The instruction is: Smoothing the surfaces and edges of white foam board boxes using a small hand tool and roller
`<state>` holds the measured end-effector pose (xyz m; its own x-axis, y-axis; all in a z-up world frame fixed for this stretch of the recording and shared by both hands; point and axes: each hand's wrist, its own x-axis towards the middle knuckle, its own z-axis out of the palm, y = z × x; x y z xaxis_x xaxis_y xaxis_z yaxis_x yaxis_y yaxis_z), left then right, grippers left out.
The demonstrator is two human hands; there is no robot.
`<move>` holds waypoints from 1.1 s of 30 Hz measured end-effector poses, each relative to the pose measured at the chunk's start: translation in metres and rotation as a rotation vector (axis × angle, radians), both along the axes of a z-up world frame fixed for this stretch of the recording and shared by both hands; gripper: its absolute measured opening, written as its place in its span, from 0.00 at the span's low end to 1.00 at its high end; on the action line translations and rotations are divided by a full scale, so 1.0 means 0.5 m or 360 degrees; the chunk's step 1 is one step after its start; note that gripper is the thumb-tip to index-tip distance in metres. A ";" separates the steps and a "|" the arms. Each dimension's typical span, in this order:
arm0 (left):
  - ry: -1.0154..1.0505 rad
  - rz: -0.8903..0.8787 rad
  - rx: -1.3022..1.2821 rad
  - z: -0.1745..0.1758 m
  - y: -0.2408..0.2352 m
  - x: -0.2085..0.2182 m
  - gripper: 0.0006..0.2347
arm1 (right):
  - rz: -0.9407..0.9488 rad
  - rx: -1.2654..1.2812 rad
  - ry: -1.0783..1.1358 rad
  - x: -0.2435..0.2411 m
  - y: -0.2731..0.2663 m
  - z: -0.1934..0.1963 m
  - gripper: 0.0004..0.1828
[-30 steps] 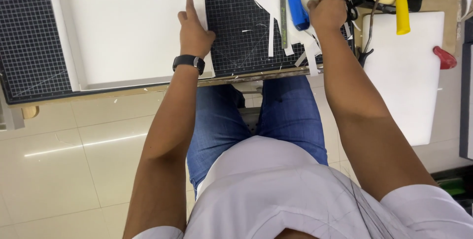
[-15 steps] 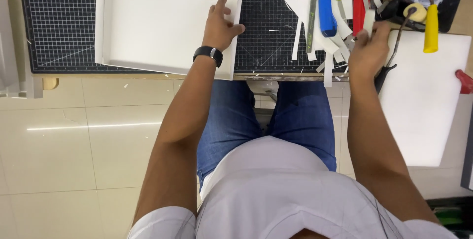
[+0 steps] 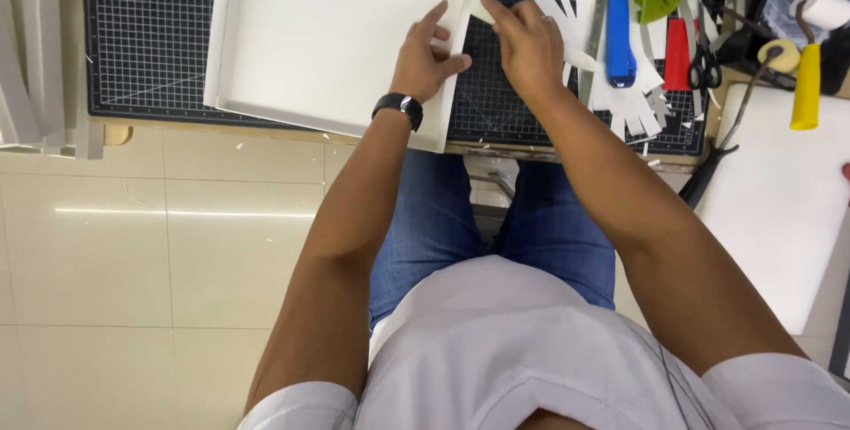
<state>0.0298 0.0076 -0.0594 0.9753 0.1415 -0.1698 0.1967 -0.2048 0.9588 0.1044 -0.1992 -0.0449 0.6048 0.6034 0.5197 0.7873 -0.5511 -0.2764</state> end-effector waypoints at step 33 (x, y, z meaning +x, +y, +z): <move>-0.0097 -0.0126 0.0137 -0.039 0.007 0.012 0.48 | 0.0260 0.0059 0.0624 -0.353 -0.002 0.034 0.25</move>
